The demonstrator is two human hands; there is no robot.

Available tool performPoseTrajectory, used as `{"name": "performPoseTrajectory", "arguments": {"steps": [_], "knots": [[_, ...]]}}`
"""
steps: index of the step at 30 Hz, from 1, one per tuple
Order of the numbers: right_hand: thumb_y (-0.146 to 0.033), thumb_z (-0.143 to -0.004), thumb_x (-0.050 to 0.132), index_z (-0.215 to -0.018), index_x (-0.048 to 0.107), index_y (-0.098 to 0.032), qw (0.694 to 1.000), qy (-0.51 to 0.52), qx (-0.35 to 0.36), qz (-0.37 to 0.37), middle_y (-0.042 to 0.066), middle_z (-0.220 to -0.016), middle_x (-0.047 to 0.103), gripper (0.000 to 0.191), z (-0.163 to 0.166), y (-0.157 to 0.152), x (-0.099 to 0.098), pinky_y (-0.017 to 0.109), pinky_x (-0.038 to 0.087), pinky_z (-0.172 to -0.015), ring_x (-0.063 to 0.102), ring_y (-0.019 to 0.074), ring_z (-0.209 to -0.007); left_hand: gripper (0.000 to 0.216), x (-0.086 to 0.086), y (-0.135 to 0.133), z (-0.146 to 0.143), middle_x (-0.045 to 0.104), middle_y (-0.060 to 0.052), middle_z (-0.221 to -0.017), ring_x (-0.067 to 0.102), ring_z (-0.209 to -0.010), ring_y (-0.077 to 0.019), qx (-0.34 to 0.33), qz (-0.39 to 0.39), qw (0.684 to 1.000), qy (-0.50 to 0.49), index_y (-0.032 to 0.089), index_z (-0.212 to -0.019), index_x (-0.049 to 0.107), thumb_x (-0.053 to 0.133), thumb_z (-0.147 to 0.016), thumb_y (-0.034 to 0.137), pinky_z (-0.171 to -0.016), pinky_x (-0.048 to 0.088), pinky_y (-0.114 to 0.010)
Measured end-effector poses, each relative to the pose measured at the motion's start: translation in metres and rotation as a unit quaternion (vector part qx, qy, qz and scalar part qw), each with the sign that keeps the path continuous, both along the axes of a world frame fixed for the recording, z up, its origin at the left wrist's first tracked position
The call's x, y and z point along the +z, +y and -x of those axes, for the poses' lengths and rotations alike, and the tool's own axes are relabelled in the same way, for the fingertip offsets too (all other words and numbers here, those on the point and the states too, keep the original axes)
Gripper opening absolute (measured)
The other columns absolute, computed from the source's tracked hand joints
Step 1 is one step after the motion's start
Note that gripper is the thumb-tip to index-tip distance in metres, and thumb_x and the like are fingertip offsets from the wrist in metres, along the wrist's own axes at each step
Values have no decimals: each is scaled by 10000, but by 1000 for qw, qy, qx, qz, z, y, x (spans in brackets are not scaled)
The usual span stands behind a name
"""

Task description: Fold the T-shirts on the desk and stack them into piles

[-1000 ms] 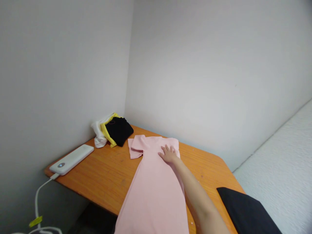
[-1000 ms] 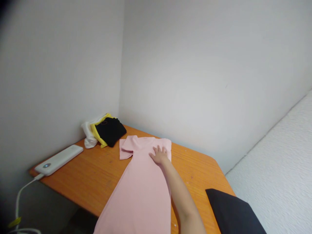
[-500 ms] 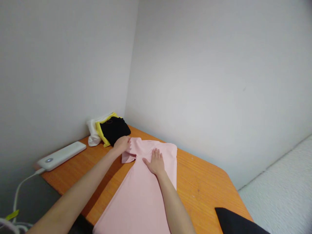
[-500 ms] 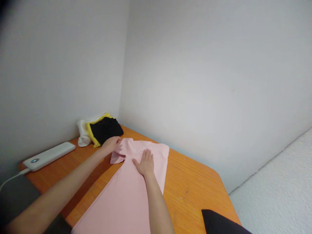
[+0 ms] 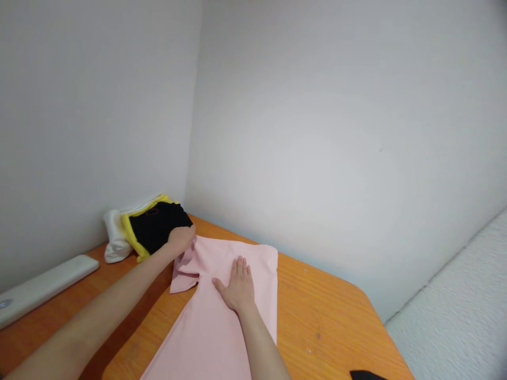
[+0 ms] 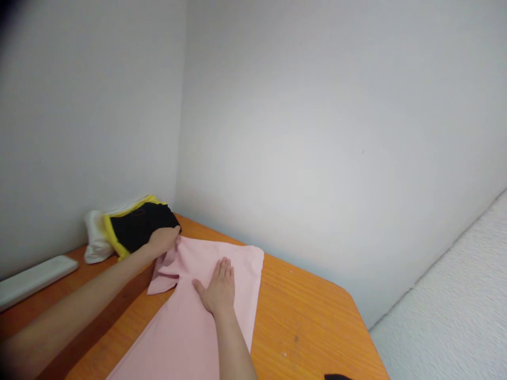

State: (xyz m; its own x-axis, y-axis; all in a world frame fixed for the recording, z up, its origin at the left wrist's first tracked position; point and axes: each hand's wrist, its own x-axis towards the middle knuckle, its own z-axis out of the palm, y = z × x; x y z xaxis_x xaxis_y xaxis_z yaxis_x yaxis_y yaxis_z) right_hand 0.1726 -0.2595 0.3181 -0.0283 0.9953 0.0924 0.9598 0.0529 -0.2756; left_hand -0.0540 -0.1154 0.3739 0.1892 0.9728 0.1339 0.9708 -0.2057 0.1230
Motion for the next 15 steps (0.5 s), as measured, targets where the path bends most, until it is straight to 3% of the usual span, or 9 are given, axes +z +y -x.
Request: {"name": "performPoseTrajectory", "arguments": {"steps": [6,9,12,15], "knots": [[-839,-816,261,-1520,159,20,1000,9,3,-6,186,-1585,37,1115,8,3,6,449,-17,-1202,7,328,-1484,352,-6,-6,22,603,-101,-1209,554,-1152,-254,6,48,999,19,141,-1106,617,586,-911,433,-992,446,-493],[-839,-808,295,-1521,164,17,1000,18,3,-5,184,-1586,37,1122,10,10,3,453,-24,-1200,2,328,-1484,324,-2,-1,27,612,-93,-1193,567,-1132,-247,-9,85,996,0,142,-1088,625,613,-900,406,-981,459,-486],[-822,-787,393,-1522,184,7,999,49,4,-9,178,-1589,46,1127,12,22,-1,451,-48,-1197,-2,326,-1485,310,13,13,23,640,-75,-1116,625,-1000,-205,-29,121,991,-49,143,-1106,617,591,-921,390,-888,525,-429],[-756,-806,461,-1509,254,-3,979,195,-8,-54,182,-1584,151,1050,9,38,-3,423,-1,-1205,76,301,-1486,331,36,28,0,652,-60,-1051,644,-904,-183,-71,137,981,-119,137,-1099,615,576,-927,417,-806,552,-380]]}}
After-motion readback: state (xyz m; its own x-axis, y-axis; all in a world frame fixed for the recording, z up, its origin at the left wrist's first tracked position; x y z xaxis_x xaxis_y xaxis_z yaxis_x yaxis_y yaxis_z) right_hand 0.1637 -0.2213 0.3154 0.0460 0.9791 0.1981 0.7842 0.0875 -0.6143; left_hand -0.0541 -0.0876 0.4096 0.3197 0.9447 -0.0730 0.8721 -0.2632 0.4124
